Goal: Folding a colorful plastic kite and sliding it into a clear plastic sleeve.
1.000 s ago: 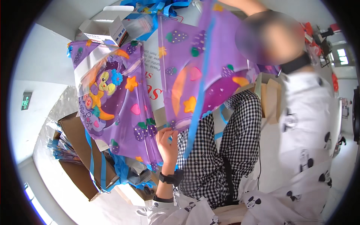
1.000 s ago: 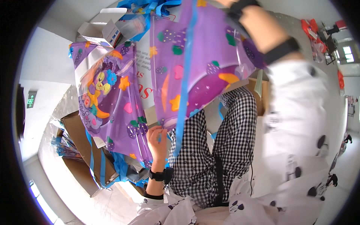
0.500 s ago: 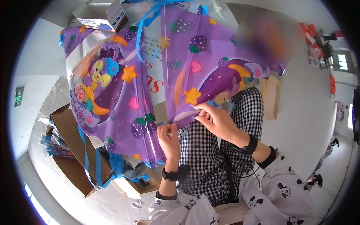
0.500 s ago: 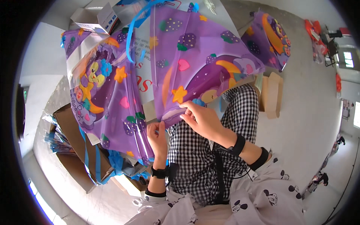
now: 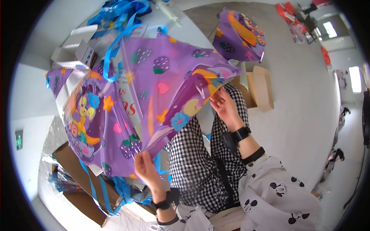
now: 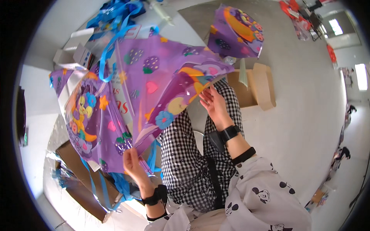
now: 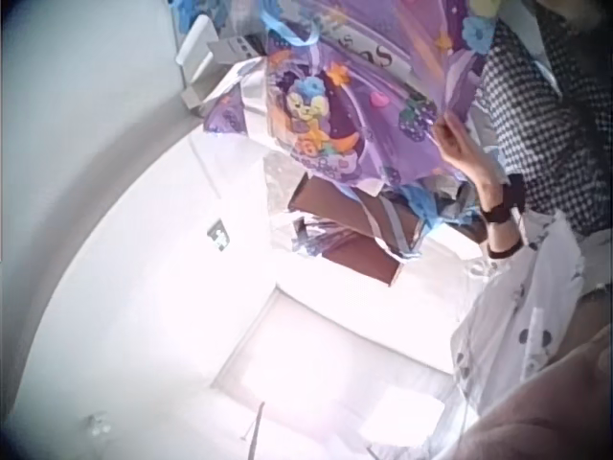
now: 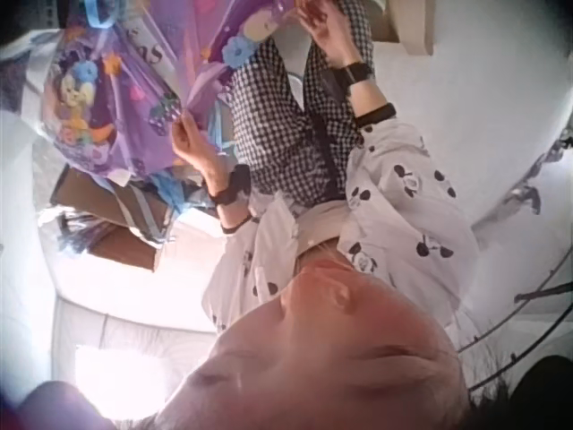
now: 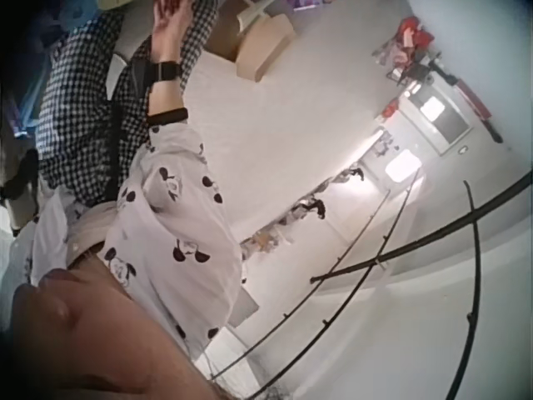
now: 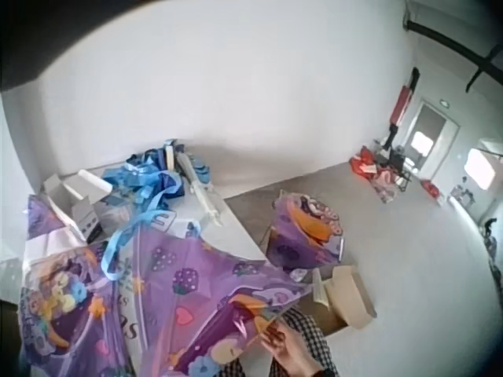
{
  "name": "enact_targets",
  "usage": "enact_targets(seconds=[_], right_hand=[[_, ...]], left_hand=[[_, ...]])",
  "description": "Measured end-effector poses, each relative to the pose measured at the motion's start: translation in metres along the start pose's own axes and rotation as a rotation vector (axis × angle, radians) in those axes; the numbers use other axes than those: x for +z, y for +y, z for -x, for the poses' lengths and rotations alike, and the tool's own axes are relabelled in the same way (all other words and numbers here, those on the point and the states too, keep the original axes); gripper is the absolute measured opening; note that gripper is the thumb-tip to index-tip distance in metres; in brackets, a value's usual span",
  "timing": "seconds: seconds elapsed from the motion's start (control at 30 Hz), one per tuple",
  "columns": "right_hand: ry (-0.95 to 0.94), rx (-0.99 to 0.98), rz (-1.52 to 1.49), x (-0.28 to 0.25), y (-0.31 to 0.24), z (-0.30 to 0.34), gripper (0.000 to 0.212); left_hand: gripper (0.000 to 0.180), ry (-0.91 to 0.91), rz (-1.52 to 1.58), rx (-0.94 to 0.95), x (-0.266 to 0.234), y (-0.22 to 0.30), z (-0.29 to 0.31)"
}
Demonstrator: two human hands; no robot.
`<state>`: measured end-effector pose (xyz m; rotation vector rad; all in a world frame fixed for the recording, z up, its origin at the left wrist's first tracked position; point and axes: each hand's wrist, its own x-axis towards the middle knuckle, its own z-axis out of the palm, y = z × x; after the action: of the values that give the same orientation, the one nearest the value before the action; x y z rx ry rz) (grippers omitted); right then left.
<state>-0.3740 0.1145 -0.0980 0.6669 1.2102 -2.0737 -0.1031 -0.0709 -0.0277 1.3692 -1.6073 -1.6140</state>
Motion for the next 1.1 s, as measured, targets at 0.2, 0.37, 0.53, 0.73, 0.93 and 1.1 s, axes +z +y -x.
enact_targets(seconds=[0.2,0.37,0.53,0.73,0.93,1.1], right_hand=[[-0.001,-0.412,0.099,0.010,-0.012,0.001,0.059],[-0.073,-0.547,0.123,0.017,-0.069,0.014,0.077],[-0.391,-0.475,0.386,0.003,-0.102,0.032,0.016],[-0.505,-0.551,0.547,-0.002,-0.116,0.066,0.029],[-0.579,-0.529,0.379,0.015,-0.116,0.095,0.060],[-0.681,-0.509,0.238,0.016,-0.122,0.095,0.055]], left_hand=[[0.021,0.158,-0.148,0.219,-0.031,0.106,0.010],[0.019,0.207,-0.120,0.472,-0.061,0.187,0.009],[0.015,0.321,-0.016,0.612,-0.080,0.262,0.012],[0.023,0.239,-0.104,0.816,-0.118,0.310,0.005],[0.030,0.055,-0.041,0.704,-0.141,0.367,0.040],[0.029,-0.070,-0.043,0.724,-0.162,0.373,0.041]])
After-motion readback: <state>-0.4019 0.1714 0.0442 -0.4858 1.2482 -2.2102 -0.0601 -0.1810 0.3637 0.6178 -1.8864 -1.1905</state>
